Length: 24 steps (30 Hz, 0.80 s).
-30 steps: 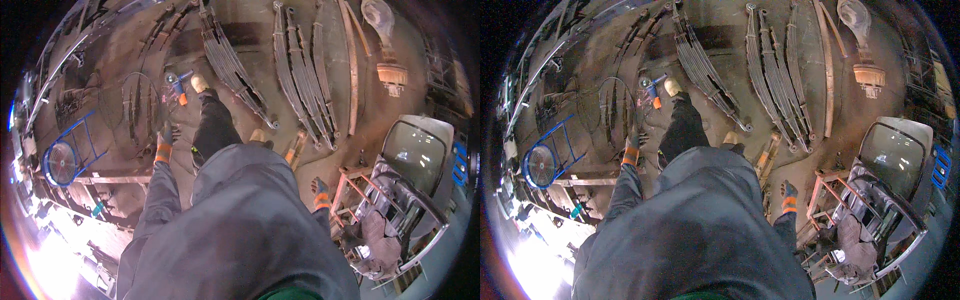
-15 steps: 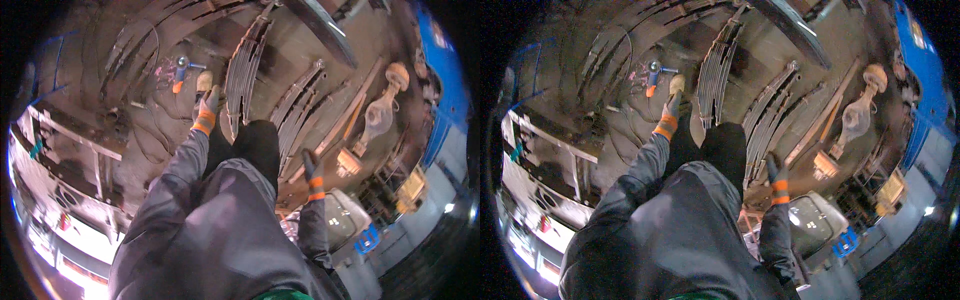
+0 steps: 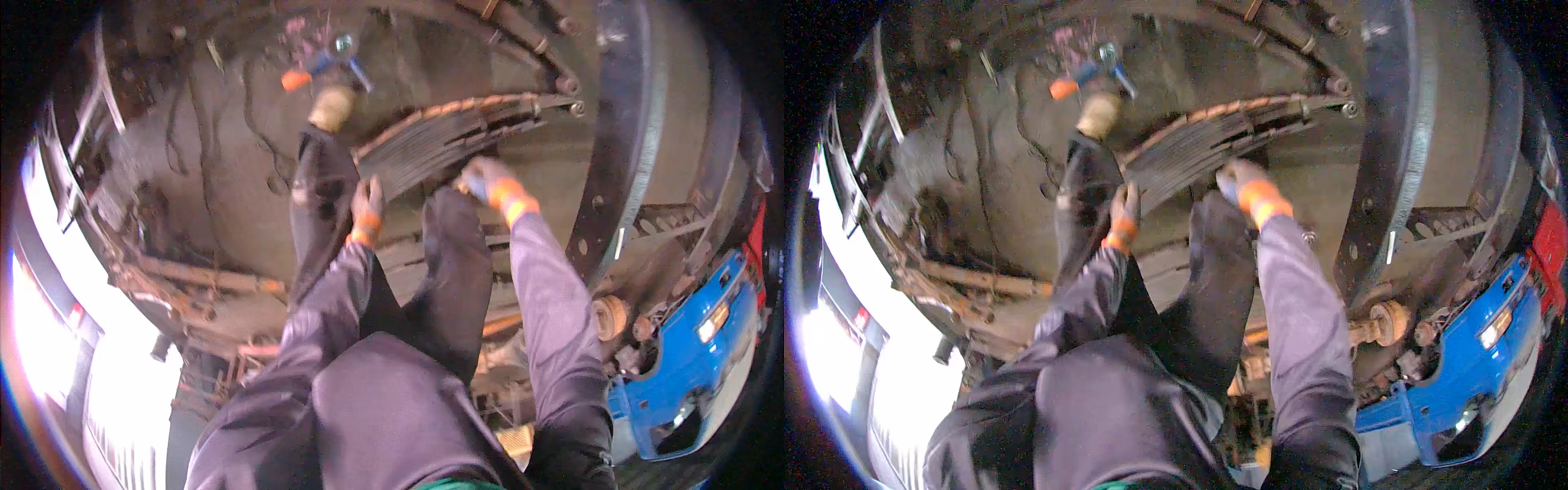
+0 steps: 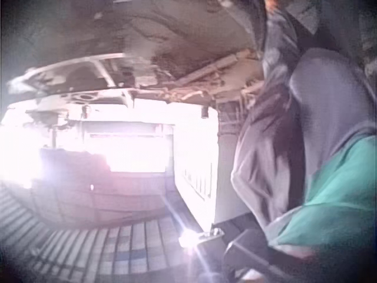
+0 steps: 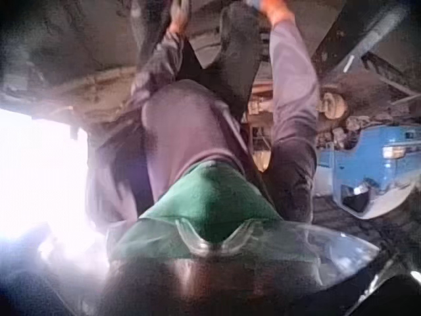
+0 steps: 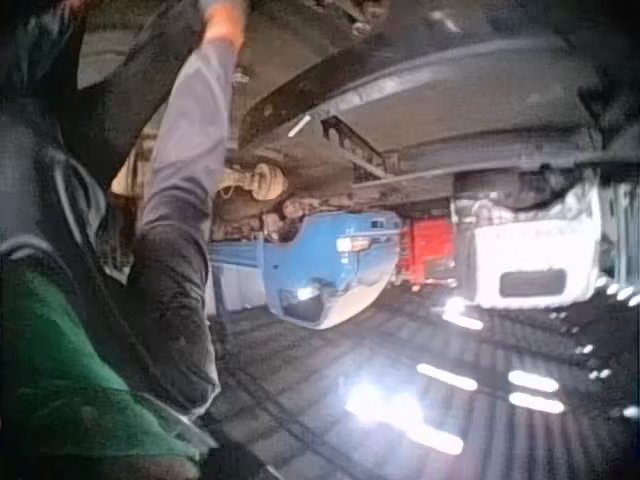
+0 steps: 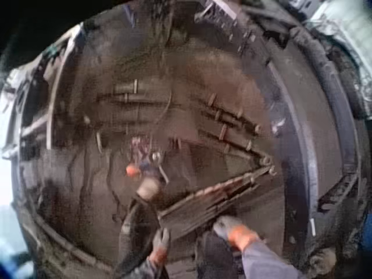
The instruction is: The person moves a blue fan, then uses an angle grinder to grind the ends of bundled metal rods. After grinding, the person picks up the bundle and places it aside.
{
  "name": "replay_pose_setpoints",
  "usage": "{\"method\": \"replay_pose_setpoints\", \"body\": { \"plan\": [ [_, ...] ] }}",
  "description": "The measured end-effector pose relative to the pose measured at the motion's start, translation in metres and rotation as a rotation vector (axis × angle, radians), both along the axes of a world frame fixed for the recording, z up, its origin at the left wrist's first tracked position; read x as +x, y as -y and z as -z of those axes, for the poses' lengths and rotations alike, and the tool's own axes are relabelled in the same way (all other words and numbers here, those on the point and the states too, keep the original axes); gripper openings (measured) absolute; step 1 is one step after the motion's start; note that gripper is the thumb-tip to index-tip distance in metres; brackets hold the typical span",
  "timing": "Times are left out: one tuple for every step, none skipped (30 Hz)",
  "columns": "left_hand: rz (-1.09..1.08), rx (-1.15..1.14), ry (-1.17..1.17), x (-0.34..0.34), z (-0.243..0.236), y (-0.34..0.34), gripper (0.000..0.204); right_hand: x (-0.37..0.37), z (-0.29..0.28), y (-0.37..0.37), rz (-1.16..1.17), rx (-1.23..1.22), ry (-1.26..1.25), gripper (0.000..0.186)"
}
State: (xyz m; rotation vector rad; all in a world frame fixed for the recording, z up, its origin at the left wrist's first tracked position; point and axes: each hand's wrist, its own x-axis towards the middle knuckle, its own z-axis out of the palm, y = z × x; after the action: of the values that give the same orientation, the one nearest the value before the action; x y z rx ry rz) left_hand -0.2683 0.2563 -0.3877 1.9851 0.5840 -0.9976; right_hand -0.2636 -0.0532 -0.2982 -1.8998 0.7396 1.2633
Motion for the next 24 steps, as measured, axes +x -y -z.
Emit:
{"method": "replay_pose_setpoints", "body": {
  "plan": [
    [0.095,0.044,0.033,-0.007,0.019,0.006,0.058,0.01,0.022,0.009,-0.155,-0.06,0.136,0.038],
    [0.232,0.139,0.138,-0.006,0.041,0.018,0.055,0.02,0.045,0.01,-0.15,-0.094,0.237,0.038],
    [0.388,0.254,0.237,-0.007,0.056,0.024,0.053,0.032,0.068,0.011,-0.104,-0.019,0.327,0.039],
    [0.367,0.239,0.2,-0.003,0.071,0.027,0.052,0.042,0.088,0.009,0.008,0.056,0.446,0.038],
    [0.349,0.22,0.21,0.006,0.088,0.032,0.051,0.047,0.107,0.002,0.1,0.08,0.52,0.032],
    [0.325,0.197,0.233,0.014,0.102,0.033,0.051,0.051,0.126,-0.002,0.082,0.032,0.493,0.032],
    [0.31,0.209,0.198,0.02,0.117,0.035,0.05,0.056,0.149,-0.005,0.05,0.055,0.589,0.031],
    [0.284,0.214,0.181,0.024,0.129,0.033,0.049,0.062,0.173,-0.013,0.057,0.034,0.518,0.032],
    [0.254,0.226,0.153,0.03,0.141,0.029,0.048,0.07,0.198,-0.022,0.053,0.037,0.504,0.032],
    [0.205,0.243,0.04,0.037,0.157,0.027,0.046,0.075,0.224,-0.031,0.054,0.001,0.413,0.033],
    [0.25,0.27,0.096,0.04,0.17,0.024,0.044,0.08,0.248,-0.041,-0.056,-0.022,0.394,0.034],
    [0.283,0.24,0.154,0.045,0.182,0.019,0.044,0.083,0.27,-0.052,-0.157,-0.084,0.296,0.035],
    [0.323,0.21,0.157,0.049,0.192,0.015,0.044,0.086,0.289,-0.062,-0.253,-0.164,0.186,0.036],
    [0.379,0.171,0.202,0.052,0.202,0.012,0.043,0.084,0.303,-0.071,-0.352,-0.136,0.239,0.041],
    [0.386,0.113,0.236,0.055,0.21,0.009,0.041,0.083,0.315,-0.083,-0.451,-0.171,0.244,0.042],
    [0.364,0.065,0.144,0.058,0.217,0.009,0.041,0.082,0.323,-0.092,-0.542,-0.213,0.27,0.043],
    [0.351,0.019,0.03,0.062,0.223,0.01,0.041,0.082,0.33,-0.101,-0.657,-0.257,0.228,0.044],
    [0.375,0.043,0.007,0.063,0.227,0.013,0.041,0.088,0.335,-0.104,-0.635,-0.231,0.121,0.044],
    [0.401,0.06,-0.012,0.064,0.232,0.018,0.04,0.091,0.338,-0.109,-0.631,-0.218,0.053,0.045],
    [0.415,0.066,0.002,0.064,0.235,0.022,0.04,0.095,0.34,-0.11,-0.635,-0.195,-0.037,0.046],
    [0.467,0.121,0.023,0.063,0.237,0.026,0.04,0.099,0.34,-0.111,-0.619,-0.191,-0.102,0.047],
    [0.515,0.163,0.079,0.062,0.24,0.031,0.041,0.103,0.339,-0.11,-0.731,-0.183,-0.106,0.045],
    [0.584,0.21,0.091,0.062,0.242,0.035,0.041,0.105,0.336,-0.109,-0.797,-0.158,-0.11,0.044],
    [0.6,0.217,0.146,0.061,0.244,0.037,0.042,0.106,0.333,-0.109,-0.855,-0.16,-0.074,0.043]
  ]
}}
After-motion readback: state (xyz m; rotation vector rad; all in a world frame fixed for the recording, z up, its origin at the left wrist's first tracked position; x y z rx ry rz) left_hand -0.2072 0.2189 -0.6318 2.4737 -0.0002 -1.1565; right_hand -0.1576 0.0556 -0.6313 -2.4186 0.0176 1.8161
